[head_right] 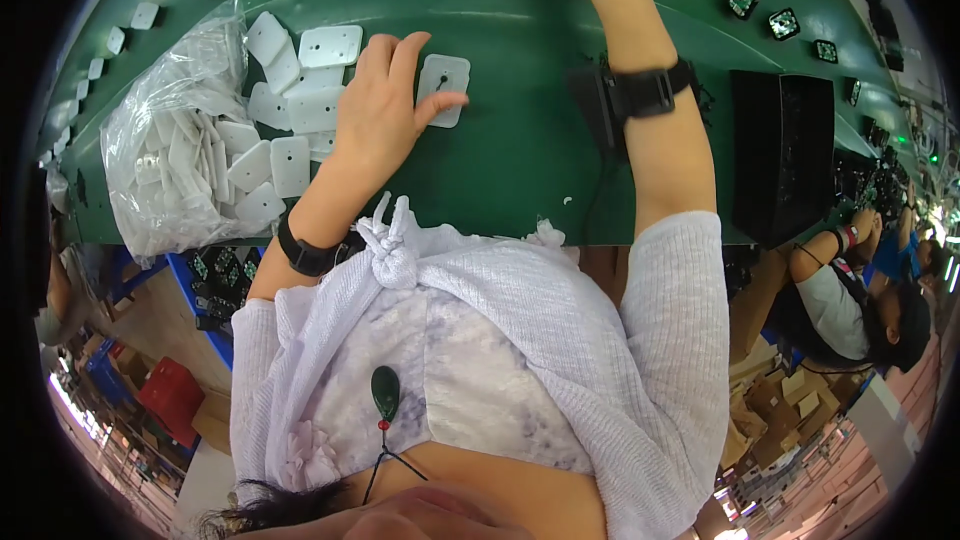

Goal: Assembling small plastic housings and electronic components on a factory production line.

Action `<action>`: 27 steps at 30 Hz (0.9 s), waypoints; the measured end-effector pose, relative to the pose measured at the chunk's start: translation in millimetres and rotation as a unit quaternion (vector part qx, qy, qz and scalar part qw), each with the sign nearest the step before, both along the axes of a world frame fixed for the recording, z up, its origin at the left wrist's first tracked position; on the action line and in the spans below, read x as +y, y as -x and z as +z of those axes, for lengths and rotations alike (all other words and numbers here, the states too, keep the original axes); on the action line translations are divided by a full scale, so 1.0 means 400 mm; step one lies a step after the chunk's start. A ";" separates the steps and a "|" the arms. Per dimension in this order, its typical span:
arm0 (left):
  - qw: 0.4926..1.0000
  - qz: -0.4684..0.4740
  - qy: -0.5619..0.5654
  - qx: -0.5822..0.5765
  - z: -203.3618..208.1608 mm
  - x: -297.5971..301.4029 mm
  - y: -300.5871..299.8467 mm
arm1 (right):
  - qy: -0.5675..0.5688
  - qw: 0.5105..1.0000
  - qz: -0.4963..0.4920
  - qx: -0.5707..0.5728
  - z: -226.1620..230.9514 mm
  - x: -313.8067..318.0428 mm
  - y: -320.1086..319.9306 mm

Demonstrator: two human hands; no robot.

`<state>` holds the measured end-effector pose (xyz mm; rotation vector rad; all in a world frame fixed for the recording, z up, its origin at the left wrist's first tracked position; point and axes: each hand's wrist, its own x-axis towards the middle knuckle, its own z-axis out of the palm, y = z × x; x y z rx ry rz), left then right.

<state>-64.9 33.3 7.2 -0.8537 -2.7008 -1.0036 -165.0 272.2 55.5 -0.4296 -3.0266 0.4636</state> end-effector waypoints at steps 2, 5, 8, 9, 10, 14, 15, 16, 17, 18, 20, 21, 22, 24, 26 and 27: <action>0.998 -0.018 0.062 0.018 -0.001 -0.032 -0.033 | 0.085 0.980 0.073 0.162 -0.021 -0.054 -0.066; 0.995 -0.049 0.083 0.021 0.003 -0.038 -0.042 | 0.170 0.932 0.115 0.299 -0.076 -0.064 -0.182; 0.994 -0.085 0.050 0.054 -0.015 -0.047 -0.024 | 0.229 0.938 0.101 0.241 -0.087 -0.072 -0.291; 0.994 -0.084 0.050 0.054 -0.021 -0.047 -0.021 | 0.185 0.952 0.102 0.220 -0.092 -0.068 -0.315; 0.993 -0.097 0.039 0.062 -0.024 -0.045 -0.017 | 0.139 0.965 0.099 0.200 -0.093 -0.063 -0.331; 0.993 -0.111 0.003 0.040 -0.016 -0.051 -0.015 | 0.092 0.966 0.131 0.202 -0.087 -0.059 -0.348; 0.993 -0.111 0.003 0.041 -0.017 -0.054 -0.016 | 0.127 0.960 0.145 0.202 -0.076 -0.067 -0.352; 0.994 -0.098 -0.048 0.010 -0.021 -0.060 -0.018 | 0.162 0.952 0.160 0.202 -0.066 -0.080 -0.356; 0.991 -0.085 -0.098 -0.021 -0.024 -0.065 -0.019 | 0.163 0.952 0.161 0.203 -0.054 -0.096 -0.363; 0.992 -0.083 -0.098 -0.020 -0.023 -0.069 -0.016 | 0.171 0.947 0.187 0.196 -0.042 -0.113 -0.372; 0.982 -0.094 -0.159 -0.045 -0.023 -0.079 -0.017 | 0.185 0.933 0.243 0.189 -0.039 -0.140 -0.382; 0.982 -0.091 -0.158 -0.045 -0.025 -0.083 -0.021 | 0.187 0.932 0.247 0.188 -0.043 -0.152 -0.384; 0.985 -0.099 -0.139 -0.042 -0.026 -0.084 -0.021 | 0.183 0.933 0.258 0.174 -0.046 -0.162 -0.385; 0.986 -0.104 -0.120 -0.040 -0.032 -0.087 -0.025 | 0.180 0.931 0.274 0.159 -0.060 -0.173 -0.385; 0.991 -0.116 -0.061 -0.008 -0.041 -0.090 -0.031 | 0.170 0.934 0.273 0.156 -0.064 -0.179 -0.387; 0.991 -0.114 -0.063 -0.009 -0.040 -0.092 -0.032 | 0.161 0.937 0.270 0.154 -0.063 -0.183 -0.388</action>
